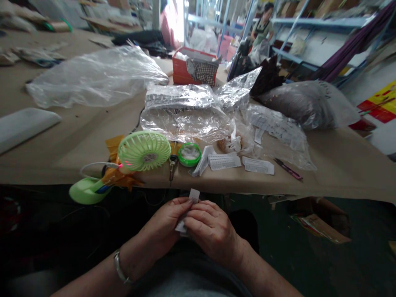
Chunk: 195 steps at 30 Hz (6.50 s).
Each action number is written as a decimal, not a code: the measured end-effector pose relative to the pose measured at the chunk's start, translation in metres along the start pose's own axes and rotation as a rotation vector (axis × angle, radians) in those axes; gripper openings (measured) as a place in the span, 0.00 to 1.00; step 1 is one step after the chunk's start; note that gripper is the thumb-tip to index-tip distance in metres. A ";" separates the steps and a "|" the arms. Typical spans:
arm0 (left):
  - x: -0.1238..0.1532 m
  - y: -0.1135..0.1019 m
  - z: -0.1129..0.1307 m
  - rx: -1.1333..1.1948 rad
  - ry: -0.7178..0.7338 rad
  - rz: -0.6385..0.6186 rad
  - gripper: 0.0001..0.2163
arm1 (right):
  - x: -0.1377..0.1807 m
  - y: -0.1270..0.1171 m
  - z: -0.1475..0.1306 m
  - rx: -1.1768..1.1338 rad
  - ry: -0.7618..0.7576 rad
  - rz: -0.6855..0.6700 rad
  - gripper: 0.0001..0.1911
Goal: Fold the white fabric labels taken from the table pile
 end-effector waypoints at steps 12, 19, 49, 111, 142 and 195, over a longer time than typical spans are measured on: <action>0.009 -0.013 -0.008 -0.122 -0.151 0.170 0.05 | 0.078 -0.058 0.127 0.702 0.724 0.007 0.26; 0.009 -0.016 -0.006 -0.155 -0.155 0.180 0.05 | 0.091 -0.074 0.119 0.402 0.551 0.219 0.08; 0.016 -0.013 0.005 0.072 0.080 0.048 0.09 | -0.012 0.027 -0.003 -0.048 -0.012 -0.035 0.08; 0.035 -0.005 -0.003 -0.234 -0.071 -0.135 0.07 | -0.017 0.020 0.025 -0.330 0.319 -0.063 0.20; 0.034 -0.024 0.060 -0.851 0.322 0.203 0.07 | -0.045 0.046 0.063 -0.909 0.641 0.008 0.07; 0.041 -0.019 0.072 -0.921 0.343 0.252 0.09 | -0.040 0.027 0.050 -0.633 0.581 -0.004 0.05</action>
Point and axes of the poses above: each hand's wrist, its own x-axis away from the middle knuckle, its own y-axis out of the palm, z = x × y, the point moved 7 cm from there along -x, towards the middle knuckle, and after that the axes turned 15 degrees about -z, right-handed, at the moved point
